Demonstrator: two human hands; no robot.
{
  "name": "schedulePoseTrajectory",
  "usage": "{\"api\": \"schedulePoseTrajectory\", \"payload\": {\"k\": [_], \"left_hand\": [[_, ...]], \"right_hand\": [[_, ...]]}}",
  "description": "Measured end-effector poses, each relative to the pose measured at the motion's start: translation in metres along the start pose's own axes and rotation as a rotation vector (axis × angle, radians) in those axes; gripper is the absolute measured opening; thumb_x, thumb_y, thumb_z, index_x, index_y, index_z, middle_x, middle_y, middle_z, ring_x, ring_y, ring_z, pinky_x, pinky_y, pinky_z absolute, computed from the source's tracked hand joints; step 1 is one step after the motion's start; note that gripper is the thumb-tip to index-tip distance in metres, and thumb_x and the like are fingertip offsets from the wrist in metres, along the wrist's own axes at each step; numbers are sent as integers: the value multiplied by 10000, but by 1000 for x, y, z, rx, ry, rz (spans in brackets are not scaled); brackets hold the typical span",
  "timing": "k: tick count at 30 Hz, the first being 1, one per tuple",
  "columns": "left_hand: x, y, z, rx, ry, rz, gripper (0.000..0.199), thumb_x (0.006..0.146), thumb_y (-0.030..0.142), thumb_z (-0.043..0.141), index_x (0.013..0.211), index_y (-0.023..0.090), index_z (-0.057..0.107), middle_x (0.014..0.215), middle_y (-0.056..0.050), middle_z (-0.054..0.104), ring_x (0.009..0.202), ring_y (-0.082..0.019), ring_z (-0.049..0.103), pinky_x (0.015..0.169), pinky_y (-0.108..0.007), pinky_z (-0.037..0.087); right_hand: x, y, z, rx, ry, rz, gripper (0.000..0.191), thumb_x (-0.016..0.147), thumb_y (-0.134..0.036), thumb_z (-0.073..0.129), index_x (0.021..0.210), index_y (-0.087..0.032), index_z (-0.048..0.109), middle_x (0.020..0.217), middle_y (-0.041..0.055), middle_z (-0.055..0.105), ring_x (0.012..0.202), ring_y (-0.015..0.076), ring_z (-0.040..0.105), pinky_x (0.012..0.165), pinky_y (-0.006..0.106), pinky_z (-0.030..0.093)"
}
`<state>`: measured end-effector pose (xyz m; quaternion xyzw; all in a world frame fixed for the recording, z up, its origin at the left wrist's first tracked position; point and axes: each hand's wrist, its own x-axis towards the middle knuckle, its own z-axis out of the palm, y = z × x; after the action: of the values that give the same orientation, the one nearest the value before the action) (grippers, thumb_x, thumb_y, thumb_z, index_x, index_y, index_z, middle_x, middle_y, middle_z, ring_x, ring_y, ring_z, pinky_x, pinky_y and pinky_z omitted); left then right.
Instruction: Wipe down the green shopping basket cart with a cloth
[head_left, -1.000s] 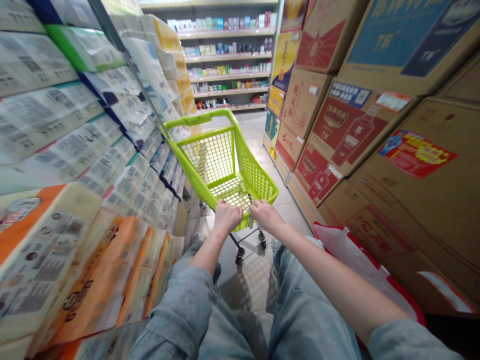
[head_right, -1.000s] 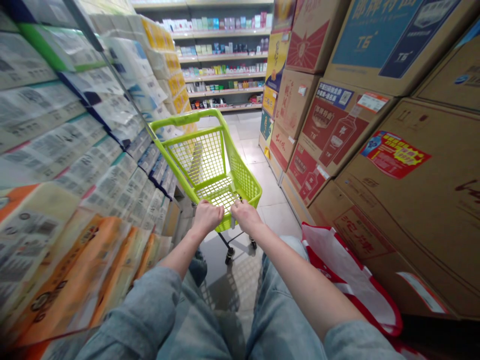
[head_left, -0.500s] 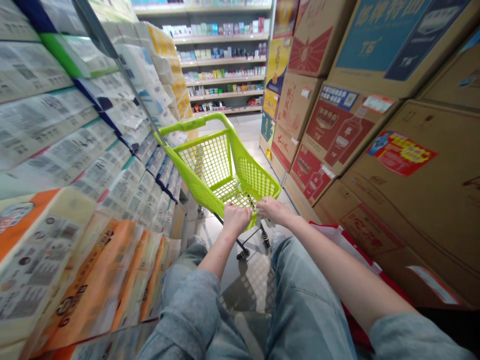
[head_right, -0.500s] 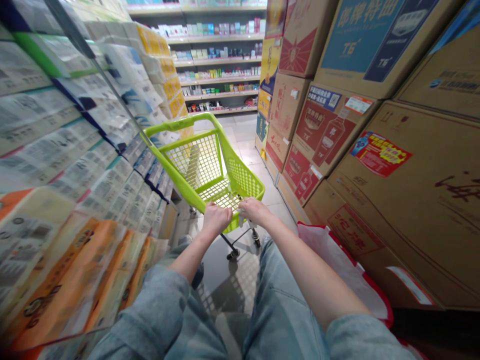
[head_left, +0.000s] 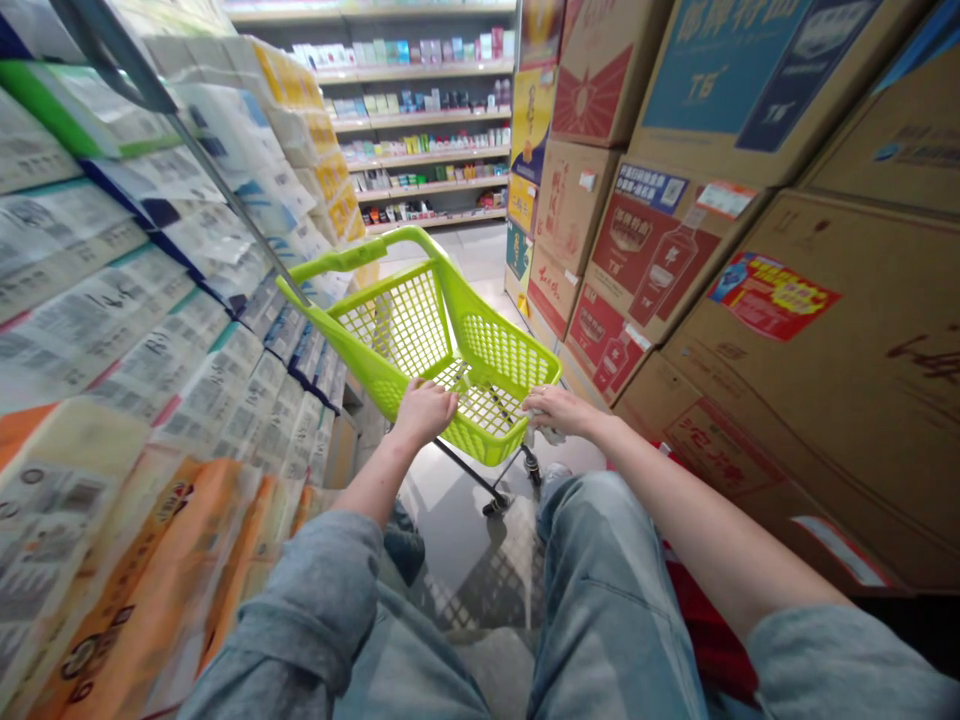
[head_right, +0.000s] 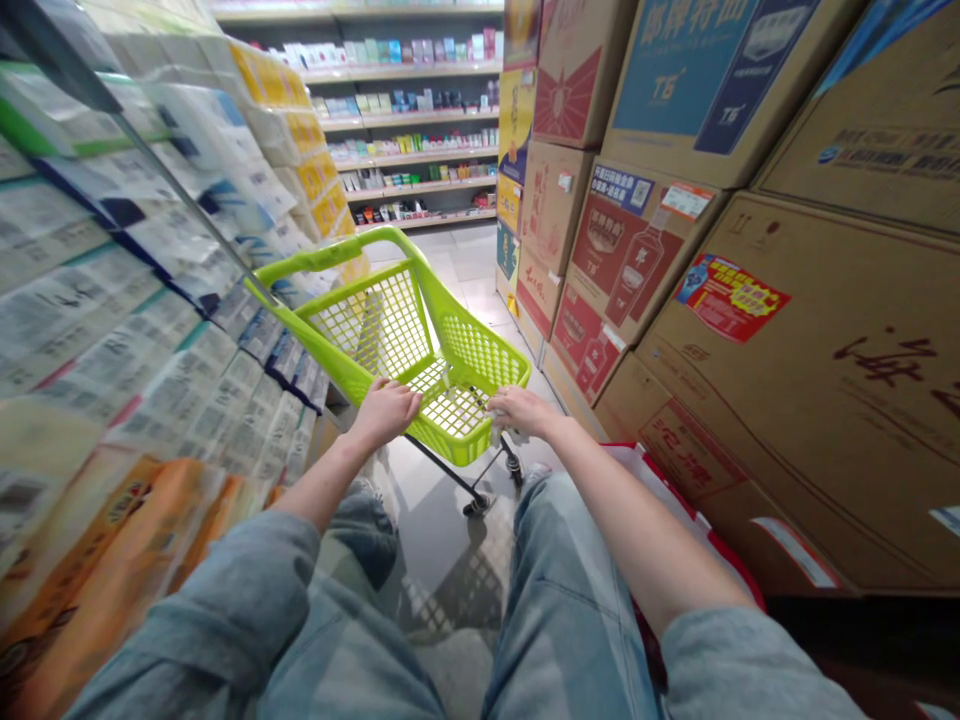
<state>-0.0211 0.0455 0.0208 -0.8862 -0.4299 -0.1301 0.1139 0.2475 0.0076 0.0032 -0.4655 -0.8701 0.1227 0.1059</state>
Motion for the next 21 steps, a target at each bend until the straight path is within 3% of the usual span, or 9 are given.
{"api": "schedulePoseTrajectory", "payload": {"k": [6,14,21], "left_hand": [[5,5,8,-22,10,18,442,919,335,285,677,182,623,774,-75,660,791,-196,546,822,-382,318],[3,1,5,-55,-58,100,479,823,627,377,756,202,587,819,-56,606,850,-210,518,840,-380,301],[0,4,3,-63,-102,75,520,783,694,379,784,210,570,850,-59,597,880,-224,513,844,-387,298]], "right_hand": [[-4,19,4,6,65,6,199,800,-250,597,980,-194,661,919,47,634,881,153,562,812,248,386],[-3,35,10,70,123,-12,207,826,-269,576,998,-199,669,970,62,622,961,166,550,871,277,401],[-17,26,33,163,438,156,263,779,-265,619,1033,-229,675,1136,83,507,947,190,576,849,323,460]]}}
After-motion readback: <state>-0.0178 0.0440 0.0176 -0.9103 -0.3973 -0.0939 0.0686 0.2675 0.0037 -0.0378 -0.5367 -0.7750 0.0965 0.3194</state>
